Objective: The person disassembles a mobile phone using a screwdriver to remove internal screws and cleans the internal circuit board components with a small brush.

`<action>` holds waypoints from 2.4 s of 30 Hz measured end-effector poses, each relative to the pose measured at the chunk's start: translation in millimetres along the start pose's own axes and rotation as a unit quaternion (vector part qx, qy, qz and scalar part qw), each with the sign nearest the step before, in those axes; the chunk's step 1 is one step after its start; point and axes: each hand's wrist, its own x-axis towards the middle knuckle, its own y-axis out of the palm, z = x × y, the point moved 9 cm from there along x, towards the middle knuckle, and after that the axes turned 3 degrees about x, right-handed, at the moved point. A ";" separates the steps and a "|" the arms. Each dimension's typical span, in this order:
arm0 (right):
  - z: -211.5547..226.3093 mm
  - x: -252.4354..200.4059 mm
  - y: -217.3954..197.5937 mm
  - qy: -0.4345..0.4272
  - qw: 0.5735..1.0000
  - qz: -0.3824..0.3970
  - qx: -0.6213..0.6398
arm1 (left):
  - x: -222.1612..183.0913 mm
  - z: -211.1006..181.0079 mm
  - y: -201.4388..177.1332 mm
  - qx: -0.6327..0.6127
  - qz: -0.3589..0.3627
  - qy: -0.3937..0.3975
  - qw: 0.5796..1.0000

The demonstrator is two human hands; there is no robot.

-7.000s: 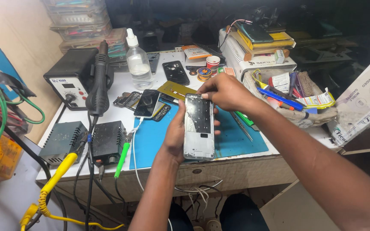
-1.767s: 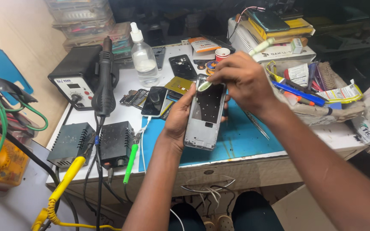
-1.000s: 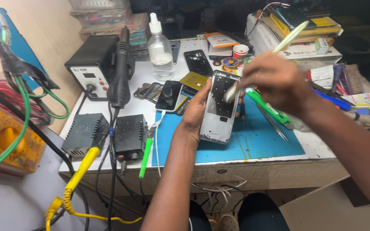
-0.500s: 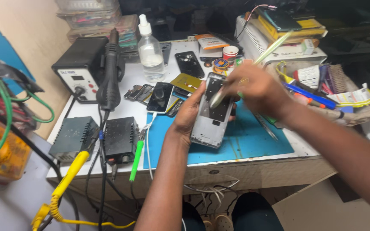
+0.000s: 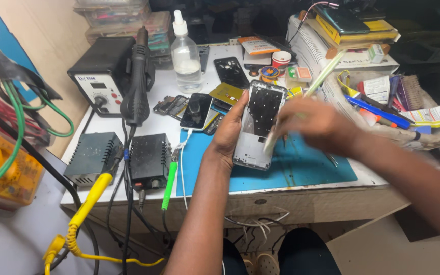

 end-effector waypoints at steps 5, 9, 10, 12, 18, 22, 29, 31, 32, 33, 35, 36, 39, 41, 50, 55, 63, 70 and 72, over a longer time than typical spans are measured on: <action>-48.0 -30.8 6.7 0.059 0.998 0.025 0.004 | 0.7 2.7 3.2 0.044 -0.001 -0.008 0.999; -9.8 -46.8 37.8 -0.053 0.993 0.092 0.057 | 0.5 3.3 -4.9 0.007 -0.036 -0.011 0.999; -5.8 -41.9 33.3 -0.042 0.994 0.084 0.047 | -0.5 3.7 -6.7 0.006 -0.040 -0.005 0.999; -6.9 -19.8 11.2 -0.002 0.998 0.059 0.020 | -1.5 -0.8 -8.7 0.009 -0.046 0.009 0.999; 30.4 -4.0 8.1 -0.064 0.996 0.052 0.040 | 2.4 0.2 3.4 0.047 -0.013 -0.013 0.999; 23.0 -48.0 27.0 -0.065 0.997 0.008 0.039 | 1.7 -6.5 7.4 0.002 0.037 0.021 0.999; 15.0 9.1 6.2 -0.090 0.996 -0.005 0.026 | 0.9 1.4 3.9 -0.022 0.018 -0.010 1.000; -10.4 33.5 -17.2 -0.024 0.998 -0.051 -0.038 | 0.1 1.2 2.8 0.009 0.012 -0.014 1.000; -27.4 34.3 -29.1 0.047 0.993 -0.079 -0.070 | 0.9 3.1 1.8 0.041 0.003 -0.014 0.999; -50.1 30.7 -42.6 0.117 0.982 -0.106 -0.102 | 1.1 4.7 0.9 0.073 -0.007 -0.014 0.997; -61.9 18.3 -42.8 0.114 0.981 -0.137 -0.070 | 1.5 2.1 4.6 0.058 0.000 -0.009 0.998; -67.5 11.6 -38.7 0.112 0.980 -0.153 -0.056 | 2.9 0.4 7.0 0.050 0.004 -0.006 0.999; -65.9 -7.6 1.5 0.079 0.992 -0.100 -0.020 | -0.2 -4.7 12.7 0.105 0.015 0.031 0.994; -82.6 -18.6 -0.6 0.159 0.978 -0.128 -0.040 | -0.5 -5.0 10.3 0.070 -0.011 0.023 0.997; -84.3 -26.9 -16.7 0.287 0.932 -0.214 -0.052 | -4.7 -13.8 13.3 0.085 -0.037 0.033 0.995; -94.0 -40.6 3.1 0.330 0.896 -0.290 0.063 | -0.6 -13.1 4.2 0.074 -0.039 0.035 0.996; -75.1 -15.1 10.6 0.288 0.905 -0.311 -0.033 | 0.3 -14.9 -11.5 0.031 -0.079 0.052 0.995; -94.8 -33.5 11.2 0.354 0.872 -0.337 -0.020 | -0.3 -21.7 -3.2 0.041 -0.030 0.080 0.995; -84.9 -26.2 18.8 0.291 0.907 -0.303 -0.024 | -0.2 -17.4 -8.0 0.044 -0.039 0.069 0.996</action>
